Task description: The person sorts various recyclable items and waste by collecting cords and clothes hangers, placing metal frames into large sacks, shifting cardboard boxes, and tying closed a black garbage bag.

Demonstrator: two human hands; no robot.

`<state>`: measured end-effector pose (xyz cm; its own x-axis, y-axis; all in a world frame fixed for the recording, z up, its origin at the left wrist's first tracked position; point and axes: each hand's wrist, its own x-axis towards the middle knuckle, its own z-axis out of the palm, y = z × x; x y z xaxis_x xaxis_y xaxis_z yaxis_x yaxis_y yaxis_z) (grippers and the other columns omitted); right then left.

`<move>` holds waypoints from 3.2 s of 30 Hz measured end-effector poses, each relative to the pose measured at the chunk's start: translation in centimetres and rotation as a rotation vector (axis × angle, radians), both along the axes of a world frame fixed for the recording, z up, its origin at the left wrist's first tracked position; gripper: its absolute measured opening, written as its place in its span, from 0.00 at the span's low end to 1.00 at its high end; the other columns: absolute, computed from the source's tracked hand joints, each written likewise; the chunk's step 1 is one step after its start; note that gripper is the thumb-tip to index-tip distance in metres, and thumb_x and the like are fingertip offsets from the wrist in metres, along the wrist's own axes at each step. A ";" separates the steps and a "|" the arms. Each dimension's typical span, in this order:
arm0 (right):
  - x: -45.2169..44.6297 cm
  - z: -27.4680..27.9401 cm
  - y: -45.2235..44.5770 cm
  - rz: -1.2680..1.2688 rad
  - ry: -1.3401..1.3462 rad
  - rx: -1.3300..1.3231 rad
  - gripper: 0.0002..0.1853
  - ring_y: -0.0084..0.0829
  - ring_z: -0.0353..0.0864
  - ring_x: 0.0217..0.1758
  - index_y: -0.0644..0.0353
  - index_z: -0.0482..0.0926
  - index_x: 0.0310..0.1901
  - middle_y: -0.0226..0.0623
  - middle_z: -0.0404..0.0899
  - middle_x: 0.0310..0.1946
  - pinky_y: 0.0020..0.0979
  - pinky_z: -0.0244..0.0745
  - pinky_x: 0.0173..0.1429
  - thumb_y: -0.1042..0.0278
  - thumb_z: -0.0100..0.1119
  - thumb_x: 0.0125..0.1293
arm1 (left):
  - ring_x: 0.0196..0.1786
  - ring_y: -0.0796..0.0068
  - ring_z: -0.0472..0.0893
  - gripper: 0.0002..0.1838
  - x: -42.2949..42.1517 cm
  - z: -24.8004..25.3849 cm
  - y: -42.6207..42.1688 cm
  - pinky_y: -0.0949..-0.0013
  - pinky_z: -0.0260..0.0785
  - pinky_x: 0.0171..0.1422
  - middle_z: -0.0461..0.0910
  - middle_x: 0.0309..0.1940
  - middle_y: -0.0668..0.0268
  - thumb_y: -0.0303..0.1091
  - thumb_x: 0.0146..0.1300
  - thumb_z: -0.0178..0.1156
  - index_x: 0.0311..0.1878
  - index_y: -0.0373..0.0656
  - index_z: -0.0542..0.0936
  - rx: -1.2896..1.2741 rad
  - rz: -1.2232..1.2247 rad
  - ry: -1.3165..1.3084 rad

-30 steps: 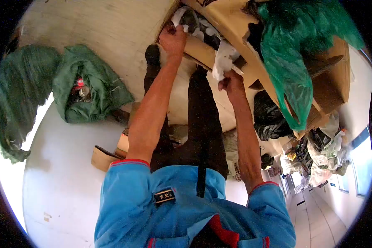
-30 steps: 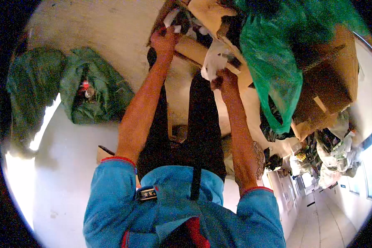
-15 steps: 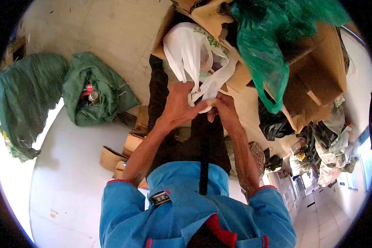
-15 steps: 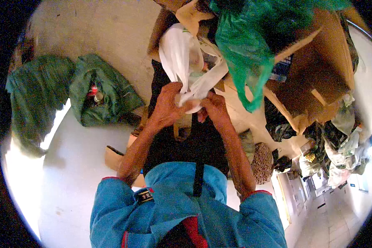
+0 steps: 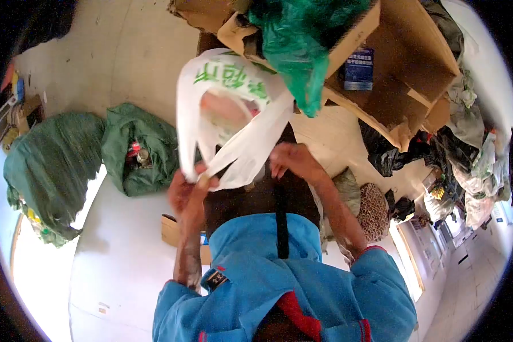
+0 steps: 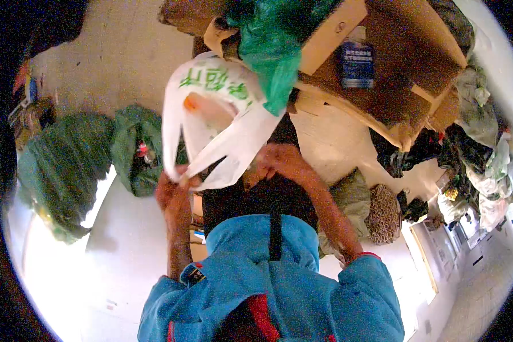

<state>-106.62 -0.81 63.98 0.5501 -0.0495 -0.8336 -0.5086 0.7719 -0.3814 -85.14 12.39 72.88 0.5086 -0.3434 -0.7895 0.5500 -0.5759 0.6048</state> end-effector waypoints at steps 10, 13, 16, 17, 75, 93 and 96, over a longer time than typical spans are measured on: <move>-3.6 1.3 -7.6 -0.502 0.100 -0.436 0.42 0.38 0.73 0.53 0.63 0.59 0.61 0.47 0.69 0.54 0.34 0.75 0.40 0.33 0.49 0.57 | 0.47 0.61 0.75 0.17 5.0 6.4 8.1 0.62 0.67 0.52 0.73 0.42 0.50 0.26 0.53 0.51 0.46 0.30 0.69 -0.491 0.487 -0.201; -1.3 -0.2 -8.1 -0.927 0.096 -0.217 0.34 0.38 0.77 0.49 0.60 0.64 0.54 0.46 0.74 0.48 0.37 0.79 0.35 0.37 0.49 0.59 | 0.47 0.65 0.73 0.15 5.8 6.7 9.8 0.64 0.65 0.55 0.71 0.45 0.58 0.24 0.55 0.49 0.47 0.32 0.69 -0.497 0.480 -0.223; -1.0 -3.6 -9.5 -1.085 0.144 -0.228 0.27 0.39 0.78 0.46 0.61 0.66 0.50 0.46 0.75 0.44 0.38 0.79 0.35 0.44 0.50 0.61 | 0.43 0.71 0.72 0.14 6.0 5.9 10.1 0.69 0.65 0.51 0.71 0.42 0.63 0.24 0.55 0.51 0.46 0.34 0.70 -0.300 0.589 -0.359; -0.8 -4.1 -9.6 -1.183 0.159 -0.275 0.24 0.41 0.78 0.44 0.63 0.66 0.48 0.46 0.75 0.42 0.38 0.80 0.35 0.49 0.50 0.62 | 0.41 0.74 0.71 0.13 6.6 5.3 11.1 0.71 0.64 0.47 0.71 0.41 0.64 0.24 0.55 0.51 0.46 0.34 0.71 -0.221 0.490 -0.446; -8.4 -12.9 -31.1 0.170 0.732 -1.283 0.29 0.33 0.80 0.39 0.67 0.75 0.47 0.42 0.80 0.39 0.34 0.74 0.42 0.50 0.65 0.52 | 0.33 0.69 0.76 0.13 7.4 -14.9 11.4 0.66 0.68 0.38 0.80 0.30 0.61 0.33 0.53 0.56 0.38 0.32 0.78 0.176 -0.427 -0.363; -7.0 -8.5 -25.2 0.056 0.278 -1.048 0.18 0.23 0.75 0.24 0.71 0.78 0.38 0.37 0.78 0.22 0.27 0.72 0.29 0.63 0.65 0.53 | 0.35 0.65 0.78 0.14 6.6 -16.4 11.8 0.63 0.68 0.39 0.80 0.31 0.58 0.36 0.55 0.56 0.38 0.34 0.77 0.272 -0.464 -0.279; -6.4 -7.4 -23.4 0.169 0.170 -1.176 0.19 0.43 0.81 0.36 0.65 0.78 0.42 0.49 0.80 0.32 0.38 0.75 0.44 0.60 0.62 0.52 | 0.35 0.65 0.77 0.14 6.5 -16.7 12.4 0.63 0.68 0.39 0.80 0.32 0.58 0.37 0.55 0.56 0.38 0.34 0.77 0.288 -0.438 -0.262</move>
<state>-112.99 -24.23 56.58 0.5105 -0.7671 -0.3884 -0.6816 -0.0857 -0.7267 -78.68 24.76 56.15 0.5586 -0.3554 -0.7494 0.0773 -0.8773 0.4736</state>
